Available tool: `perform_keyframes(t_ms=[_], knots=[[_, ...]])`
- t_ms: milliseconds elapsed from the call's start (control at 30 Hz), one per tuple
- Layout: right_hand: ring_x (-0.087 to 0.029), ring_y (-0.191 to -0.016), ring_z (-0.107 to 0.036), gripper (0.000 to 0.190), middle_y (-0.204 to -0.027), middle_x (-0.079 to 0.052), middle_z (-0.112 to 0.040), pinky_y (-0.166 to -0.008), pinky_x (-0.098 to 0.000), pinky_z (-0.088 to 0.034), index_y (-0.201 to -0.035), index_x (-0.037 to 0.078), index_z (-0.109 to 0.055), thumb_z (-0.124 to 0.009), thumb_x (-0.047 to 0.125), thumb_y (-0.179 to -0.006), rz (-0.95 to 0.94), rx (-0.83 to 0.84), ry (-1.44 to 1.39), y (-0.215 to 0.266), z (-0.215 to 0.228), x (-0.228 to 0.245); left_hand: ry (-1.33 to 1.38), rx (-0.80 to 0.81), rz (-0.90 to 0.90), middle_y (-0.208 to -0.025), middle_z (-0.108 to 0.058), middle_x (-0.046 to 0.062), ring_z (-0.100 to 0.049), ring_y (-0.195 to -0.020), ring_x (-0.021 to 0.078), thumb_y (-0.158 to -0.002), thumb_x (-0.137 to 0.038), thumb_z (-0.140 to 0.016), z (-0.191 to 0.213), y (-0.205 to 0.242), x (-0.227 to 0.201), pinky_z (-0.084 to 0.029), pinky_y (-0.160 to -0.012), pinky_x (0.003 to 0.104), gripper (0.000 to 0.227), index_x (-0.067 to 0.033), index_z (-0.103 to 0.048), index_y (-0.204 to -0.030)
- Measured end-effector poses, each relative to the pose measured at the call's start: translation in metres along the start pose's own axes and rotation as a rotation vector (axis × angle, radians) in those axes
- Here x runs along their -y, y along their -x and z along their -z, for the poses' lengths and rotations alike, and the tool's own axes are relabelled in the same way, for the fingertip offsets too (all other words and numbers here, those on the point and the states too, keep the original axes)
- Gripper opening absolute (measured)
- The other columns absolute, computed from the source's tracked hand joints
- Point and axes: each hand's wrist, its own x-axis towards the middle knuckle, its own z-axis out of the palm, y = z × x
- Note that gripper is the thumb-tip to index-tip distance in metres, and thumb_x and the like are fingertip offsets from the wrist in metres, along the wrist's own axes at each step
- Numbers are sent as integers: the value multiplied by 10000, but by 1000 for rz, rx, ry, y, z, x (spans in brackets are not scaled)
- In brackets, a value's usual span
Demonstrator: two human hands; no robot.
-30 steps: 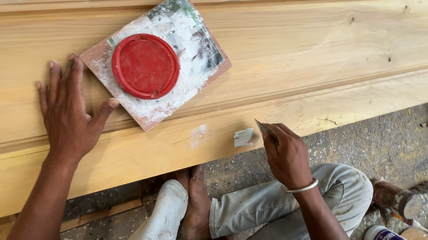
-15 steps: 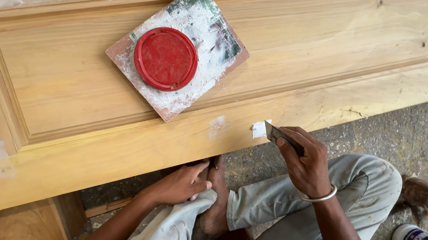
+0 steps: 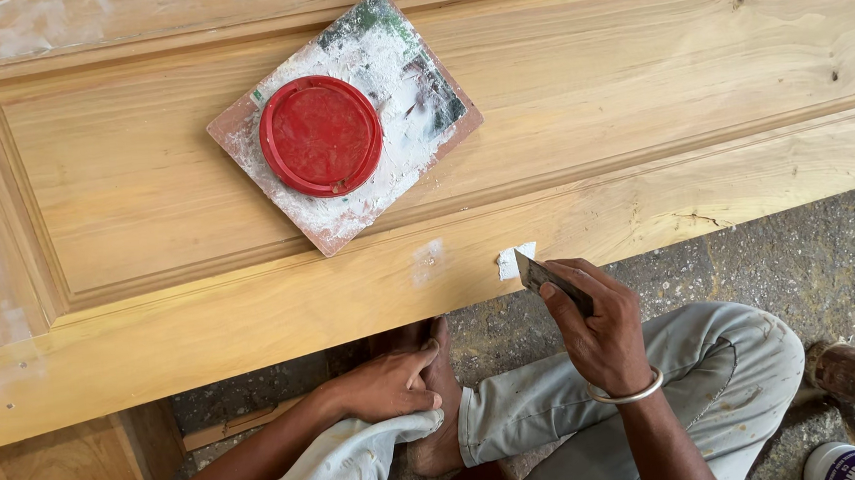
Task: The person applies white filler to a wooden door using a putty knife, spreading it across the surface and into the grooves. The person repeatedly scoops filler from a red-lidded container and smooths it onto the door.
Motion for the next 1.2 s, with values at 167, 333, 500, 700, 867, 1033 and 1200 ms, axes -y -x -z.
perform_keyframes(t_ms=[167, 333, 500, 700, 867, 1033, 1200], knots=[[-129, -624, -658, 269, -984, -118, -756, -516, -273, -494, -1133, -51, -720, -667, 138, -949, 18, 4, -11, -4, 2, -3, 171, -5, -1, -729, -689, 159, -562, -593, 162, -944, -445, -653, 10, 10, -22, -443, -590, 318, 735, -6, -491, -1510], [-150, -642, -650, 264, -965, -115, -760, -545, -292, -496, -1139, -58, -724, -656, 124, -961, -38, -101, 11, -12, 14, -8, 343, -162, -112, -769, -731, 28, -613, -561, 57, -919, -442, -691, 38, 55, -57, -497, -546, 251, 532, -38, -735, -1262], [-164, -680, -712, 238, -949, -124, -767, -599, -304, -562, -1085, -48, -735, -617, 100, -940, 19, -45, 199, -22, 25, -25, 238, -964, -110, -640, -723, 48, -591, -523, 74, -897, -251, -726, 91, 127, -72, -493, -457, 244, 224, -52, -817, -942], [-254, -595, -663, 226, -792, -141, -731, -579, -366, -562, -927, -22, -732, -540, 79, -991, -219, 97, 440, -42, -14, -33, -68, -1495, -136, -589, -576, 22, -520, -528, 71, -1108, -291, -679, 134, 130, -56, -382, -505, 258, 401, -2, -687, -830], [-250, -615, -695, 185, -792, -159, -740, -622, -374, -581, -961, -25, -736, -577, 41, -891, -95, 43, 344, -38, -44, -18, -53, -1532, -135, -547, -572, 28, -500, -497, 76, -1135, -344, -697, 140, 91, -27, -353, -536, 276, 475, -14, -654, -796], [-260, -673, -712, 213, -886, -159, -765, -648, -374, -587, -992, -10, -750, -555, 20, -910, 154, 132, 288, -25, -55, -6, -144, -1599, -214, -637, -626, 28, -563, -560, 80, -1136, -355, -710, 140, 80, -12, -401, -569, 264, 416, -9, -677, -908], [-258, -626, -702, 260, -923, -83, -783, -566, -384, -564, -1149, 141, -756, -518, 140, -1043, -86, 524, 460, -36, -21, -4, -165, -1612, -224, -638, -641, 32, -570, -554, 88, -1134, -354, -719, 142, 79, -14, -419, -563, 257, 428, 4, -693, -900]])
